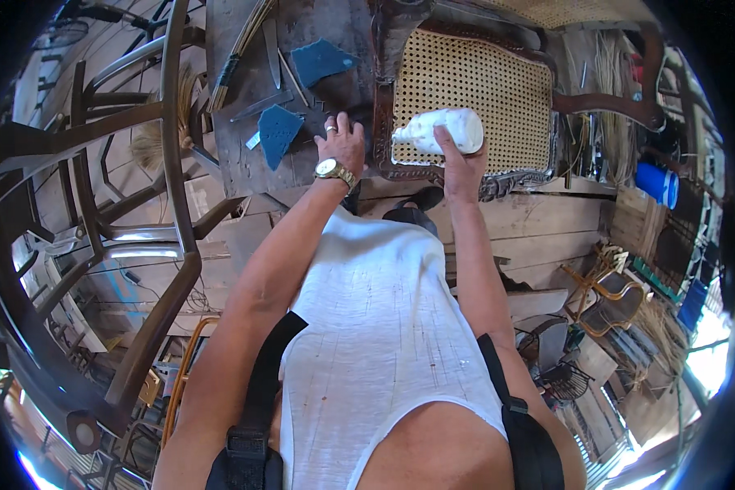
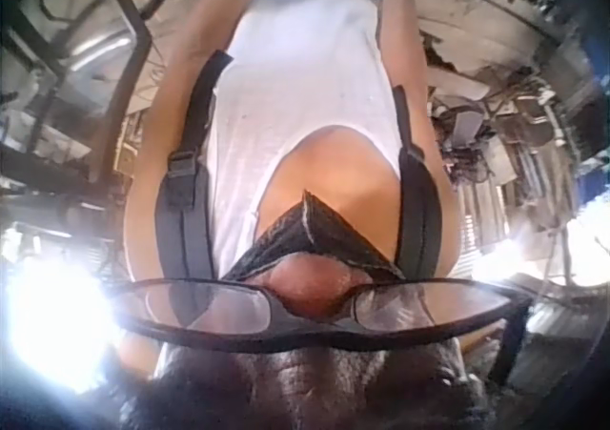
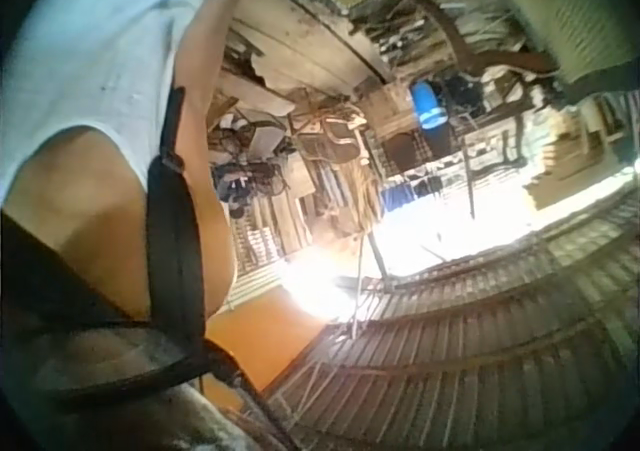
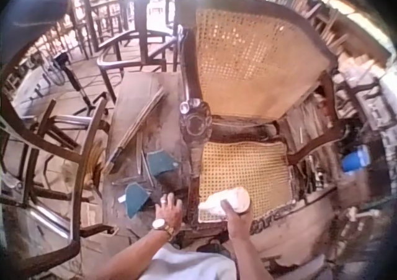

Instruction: The person is repairing a cane chair seat, applying glue and trimming weaving material.

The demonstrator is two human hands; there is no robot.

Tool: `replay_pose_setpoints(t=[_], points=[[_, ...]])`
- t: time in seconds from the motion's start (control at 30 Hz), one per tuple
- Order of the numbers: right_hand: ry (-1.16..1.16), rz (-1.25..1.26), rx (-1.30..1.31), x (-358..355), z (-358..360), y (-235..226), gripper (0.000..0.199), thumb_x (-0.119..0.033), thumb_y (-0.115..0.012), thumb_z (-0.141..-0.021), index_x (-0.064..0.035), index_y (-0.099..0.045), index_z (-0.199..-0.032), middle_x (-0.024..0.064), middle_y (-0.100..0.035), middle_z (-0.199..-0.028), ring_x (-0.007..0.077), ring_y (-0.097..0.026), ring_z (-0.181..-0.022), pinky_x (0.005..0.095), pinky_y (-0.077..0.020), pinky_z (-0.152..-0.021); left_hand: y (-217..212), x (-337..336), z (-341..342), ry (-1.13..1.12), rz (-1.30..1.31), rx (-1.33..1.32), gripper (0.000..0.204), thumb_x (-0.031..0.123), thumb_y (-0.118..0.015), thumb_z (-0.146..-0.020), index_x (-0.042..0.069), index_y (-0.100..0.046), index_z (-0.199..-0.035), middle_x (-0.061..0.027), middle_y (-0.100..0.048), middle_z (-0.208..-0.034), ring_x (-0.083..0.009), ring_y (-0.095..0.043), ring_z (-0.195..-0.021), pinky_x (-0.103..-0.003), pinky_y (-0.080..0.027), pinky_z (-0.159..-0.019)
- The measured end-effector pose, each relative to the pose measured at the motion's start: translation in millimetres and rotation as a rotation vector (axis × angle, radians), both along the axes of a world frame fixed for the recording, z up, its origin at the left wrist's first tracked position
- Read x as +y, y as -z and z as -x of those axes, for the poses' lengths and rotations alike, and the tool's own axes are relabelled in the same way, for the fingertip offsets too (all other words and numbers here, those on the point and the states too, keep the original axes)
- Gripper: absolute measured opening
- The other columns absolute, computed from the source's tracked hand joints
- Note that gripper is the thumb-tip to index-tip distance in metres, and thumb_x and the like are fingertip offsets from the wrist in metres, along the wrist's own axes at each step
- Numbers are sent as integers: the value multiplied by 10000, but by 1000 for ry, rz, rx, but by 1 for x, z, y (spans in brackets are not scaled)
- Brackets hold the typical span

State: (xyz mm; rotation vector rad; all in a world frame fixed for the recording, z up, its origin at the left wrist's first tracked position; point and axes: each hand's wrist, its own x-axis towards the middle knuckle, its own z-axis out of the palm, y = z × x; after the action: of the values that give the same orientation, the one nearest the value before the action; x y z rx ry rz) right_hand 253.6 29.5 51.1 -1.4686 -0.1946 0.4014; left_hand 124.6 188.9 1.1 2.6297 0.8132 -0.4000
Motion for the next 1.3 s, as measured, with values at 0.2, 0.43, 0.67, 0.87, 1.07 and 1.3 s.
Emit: replay_pose_setpoints(t=[0.2,0.43,0.67,0.87,1.07,1.3], points=[[118,-8,39,9,-14,15,464,-45,-819,-826,-58,-610,-1240,61,-672,-1157,166,-668,-1021,336,-570,-905,1,0,1,-6,10,-4,832,287,-929,-642,108,-510,-1338,-184,-356,-1533,-434,-378,-1391,-594,-470,-1006],[141,-23,71,16,-20,20,489,-46,-825,-822,-64,-589,-1250,54,-668,-1153,167,-671,-1012,320,-589,-854,4,-1,2,6,-27,-52,759,298,-903,-659,98,-533,-1290,-160,-386,-1470,-409,-405,-1375,-657,-477,-975],[154,1,17,25,-18,19,547,-104,-861,-801,-80,-549,-1250,40,-660,-1145,131,-661,-963,246,-562,-713,5,-1,3,1,-37,-69,727,287,-894,-663,96,-538,-1268,-162,-404,-1443,-405,-416,-1361,-665,-475,-970],[137,21,0,25,-16,16,538,-74,-846,-810,-56,-533,-1247,66,-650,-1177,158,-657,-1025,293,-578,-830,6,-2,3,-4,-42,-85,710,280,-892,-666,97,-546,-1257,-161,-411,-1437,-401,-417,-1362,-665,-478,-965],[80,12,-14,20,-14,11,538,-55,-827,-823,-42,-522,-1267,87,-641,-1206,176,-645,-1077,330,-568,-912,3,-2,2,-5,-37,-63,712,285,-897,-667,98,-547,-1258,-158,-401,-1442,-400,-412,-1366,-659,-482,-968],[92,7,42,15,-11,16,554,-60,-823,-829,-49,-532,-1301,74,-648,-1211,170,-644,-1088,330,-547,-946,2,-1,1,2,-33,-62,745,289,-910,-651,95,-542,-1269,-157,-394,-1441,-405,-407,-1367,-660,-479,-978]])
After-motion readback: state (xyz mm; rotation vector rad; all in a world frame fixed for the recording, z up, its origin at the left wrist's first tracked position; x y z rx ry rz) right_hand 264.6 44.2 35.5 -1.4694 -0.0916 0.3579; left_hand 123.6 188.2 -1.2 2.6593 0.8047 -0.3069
